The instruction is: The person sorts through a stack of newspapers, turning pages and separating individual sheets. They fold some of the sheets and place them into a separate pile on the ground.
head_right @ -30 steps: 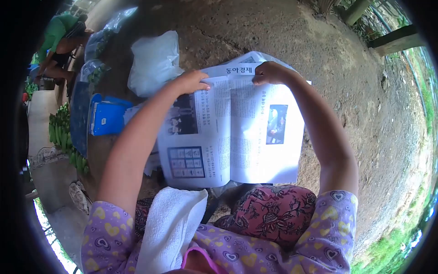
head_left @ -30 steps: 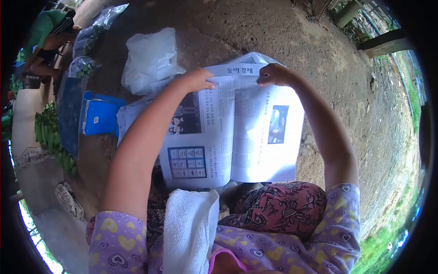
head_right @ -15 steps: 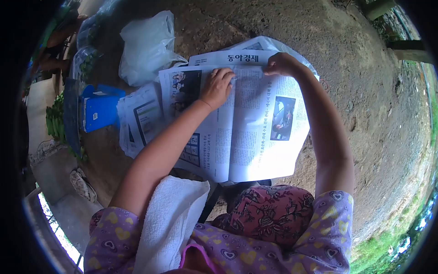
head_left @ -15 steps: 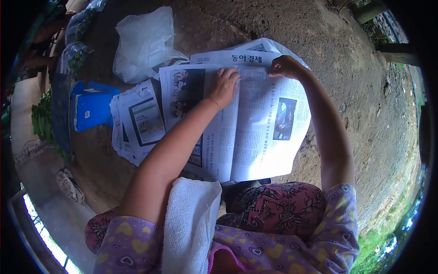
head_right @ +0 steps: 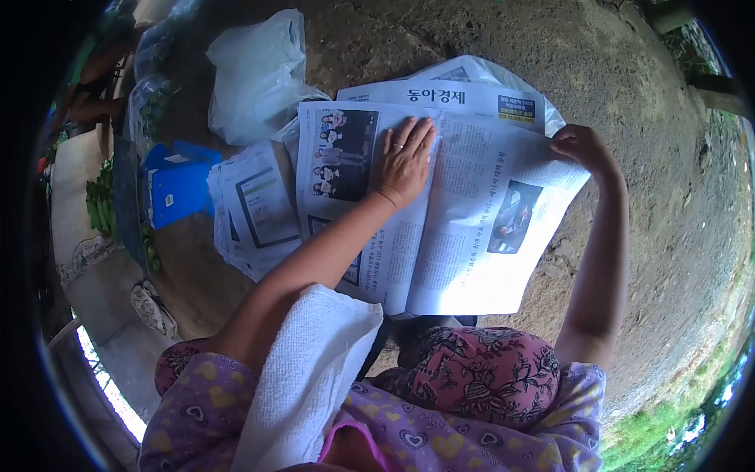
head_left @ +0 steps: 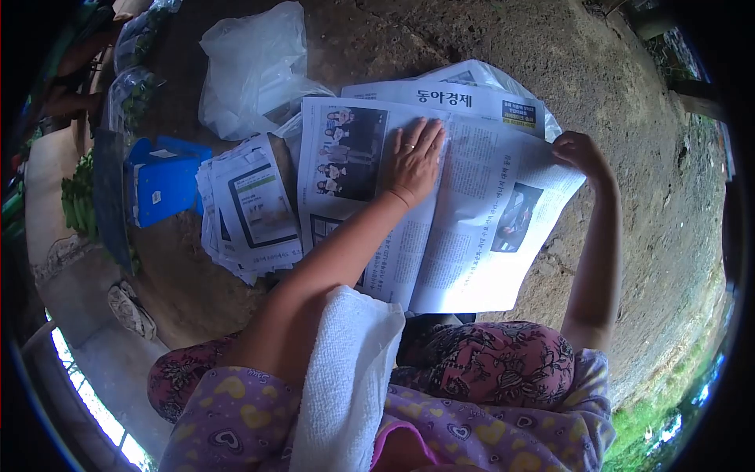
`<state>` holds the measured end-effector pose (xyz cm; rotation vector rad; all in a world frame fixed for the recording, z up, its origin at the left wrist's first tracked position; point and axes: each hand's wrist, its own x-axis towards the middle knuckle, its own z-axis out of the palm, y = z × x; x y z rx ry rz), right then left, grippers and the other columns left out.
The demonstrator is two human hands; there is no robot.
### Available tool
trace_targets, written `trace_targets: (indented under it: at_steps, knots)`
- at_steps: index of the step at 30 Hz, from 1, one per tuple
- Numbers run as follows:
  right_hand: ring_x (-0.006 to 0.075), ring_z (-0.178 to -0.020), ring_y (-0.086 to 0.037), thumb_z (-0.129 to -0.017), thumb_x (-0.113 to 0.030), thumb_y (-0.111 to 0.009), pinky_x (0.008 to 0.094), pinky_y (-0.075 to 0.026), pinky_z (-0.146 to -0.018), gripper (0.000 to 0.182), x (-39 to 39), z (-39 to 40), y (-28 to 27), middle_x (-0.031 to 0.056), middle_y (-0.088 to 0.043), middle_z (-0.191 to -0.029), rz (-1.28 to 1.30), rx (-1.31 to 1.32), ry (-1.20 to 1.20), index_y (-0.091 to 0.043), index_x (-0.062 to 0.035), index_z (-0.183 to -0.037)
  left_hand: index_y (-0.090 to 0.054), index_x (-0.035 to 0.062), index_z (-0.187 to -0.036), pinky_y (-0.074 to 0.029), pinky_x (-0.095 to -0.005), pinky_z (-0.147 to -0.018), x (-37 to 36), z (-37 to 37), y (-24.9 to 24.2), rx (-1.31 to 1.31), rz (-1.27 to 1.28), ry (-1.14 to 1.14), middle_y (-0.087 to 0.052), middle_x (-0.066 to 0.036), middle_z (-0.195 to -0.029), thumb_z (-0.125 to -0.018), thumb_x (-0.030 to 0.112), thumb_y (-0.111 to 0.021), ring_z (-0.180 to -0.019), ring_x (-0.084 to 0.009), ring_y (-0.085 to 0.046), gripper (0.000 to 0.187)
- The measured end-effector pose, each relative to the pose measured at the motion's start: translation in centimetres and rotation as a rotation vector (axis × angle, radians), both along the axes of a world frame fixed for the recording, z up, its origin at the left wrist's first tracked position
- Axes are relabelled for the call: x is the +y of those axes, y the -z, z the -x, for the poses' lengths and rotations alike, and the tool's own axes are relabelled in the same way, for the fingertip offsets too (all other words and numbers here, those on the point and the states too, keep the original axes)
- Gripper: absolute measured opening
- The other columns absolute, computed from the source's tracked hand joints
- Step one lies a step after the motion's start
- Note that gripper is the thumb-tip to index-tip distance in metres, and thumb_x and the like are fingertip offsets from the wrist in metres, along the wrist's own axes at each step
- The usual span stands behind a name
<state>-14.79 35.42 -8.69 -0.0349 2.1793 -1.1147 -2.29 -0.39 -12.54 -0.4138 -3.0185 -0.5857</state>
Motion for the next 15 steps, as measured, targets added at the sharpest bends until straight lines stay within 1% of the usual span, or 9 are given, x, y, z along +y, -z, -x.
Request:
trace_targets:
  at_steps: [3,6,7,8,10,11,14,15]
  knots:
    - [0.0185,-0.097,-0.061,-0.082,-0.029,-0.070,0.0326,-0.047,-0.086,0.035,3.3,-2.1,0.6,0.0077,-0.067,-0.102,0.144,-0.119,0.260,-0.065,-0.0031,-0.106,-0.043,0.0112,-0.136,-0.018,-0.0533,-0.109,0.0,0.0,0.0,-0.007,0.008,0.002,-0.033,-0.001,-0.146,-0.083,0.017,-0.055,-0.136,-0.0237,-0.026,0.055]
    - [0.0176,-0.108,-0.056,-0.084,-0.033,-0.068,0.0331,-0.043,-0.093,0.045,3.9,-4.8,1.0,0.0093,-0.063,-0.113,0.550,-0.164,0.600,-0.060,-0.0029,-0.116,-0.043,0.0131,-0.136,-0.019,-0.0536,-0.109,0.0,0.0,-0.1,-0.002,0.067,0.009,-0.033,0.000,-0.146,-0.083,0.020,-0.055,-0.136,-0.0234,-0.027,0.054]
    - [0.0183,-0.111,-0.054,-0.086,-0.037,-0.065,0.0339,-0.041,-0.095,0.052,3.6,-5.5,1.4,0.0103,-0.060,-0.119,0.664,-0.201,0.651,-0.055,-0.0011,-0.122,-0.042,0.0136,-0.136,-0.019,-0.0547,-0.109,0.0,0.1,-0.1,-0.004,0.080,0.015,-0.032,0.000,-0.146,-0.082,0.020,-0.056,-0.136,-0.0238,-0.025,0.056]
    - [0.0193,-0.110,-0.054,-0.086,-0.039,-0.064,0.0344,-0.040,-0.097,0.055,3.3,-6.2,1.8,0.0105,-0.060,-0.120,0.679,-0.231,0.703,-0.053,0.0001,-0.124,-0.042,0.0136,-0.136,-0.019,-0.0553,-0.109,0.1,0.1,-0.2,-0.013,0.094,0.020,-0.032,0.000,-0.146,-0.082,0.021,-0.056,-0.137,-0.0239,-0.024,0.057]
    - [0.0188,-0.109,-0.054,-0.086,-0.038,-0.064,0.0345,-0.040,-0.096,0.054,2.3,-7.2,3.0,0.0095,-0.060,-0.118,0.637,-0.219,0.780,-0.054,0.0001,-0.123,-0.042,0.0138,-0.136,-0.018,-0.0563,-0.108,0.3,0.2,-0.7,-0.029,0.125,0.023,-0.032,0.001,-0.146,-0.081,0.022,-0.057,-0.137,-0.0242,-0.023,0.059]
    - [0.0168,-0.101,-0.058,-0.087,-0.035,-0.065,0.0314,-0.044,-0.090,0.049,2.4,-7.5,4.0,0.0082,-0.062,-0.111,0.585,-0.231,0.809,-0.055,0.0009,-0.119,-0.042,0.0147,-0.137,-0.016,-0.0573,-0.108,0.3,0.4,-1.1,-0.055,0.136,0.030,-0.031,0.002,-0.146,-0.079,0.023,-0.057,-0.136,-0.0246,-0.023,0.061]
    - [0.0143,-0.090,-0.061,-0.087,-0.031,-0.066,0.0277,-0.049,-0.080,0.043,2.2,-7.6,5.0,0.0067,-0.064,-0.104,0.409,-0.198,0.788,-0.057,0.0003,-0.115,-0.040,0.0155,-0.138,-0.015,-0.0572,-0.109,0.1,1.9,-1.7,-0.139,0.105,0.075,-0.030,0.002,-0.147,-0.078,0.023,-0.056,-0.135,-0.0250,-0.025,0.062]
    - [0.0128,-0.082,-0.061,-0.088,-0.027,-0.065,0.0249,-0.050,-0.073,0.036,1.8,-7.6,4.8,0.0062,-0.066,-0.097,0.368,-0.176,0.790,-0.060,-0.0002,-0.112,-0.040,0.0142,-0.138,-0.018,-0.0540,-0.106,-0.2,2.0,-2.0,-0.130,0.100,0.096,-0.030,0.002,-0.148,-0.079,0.024,-0.051,-0.133,-0.0243,-0.028,0.061]
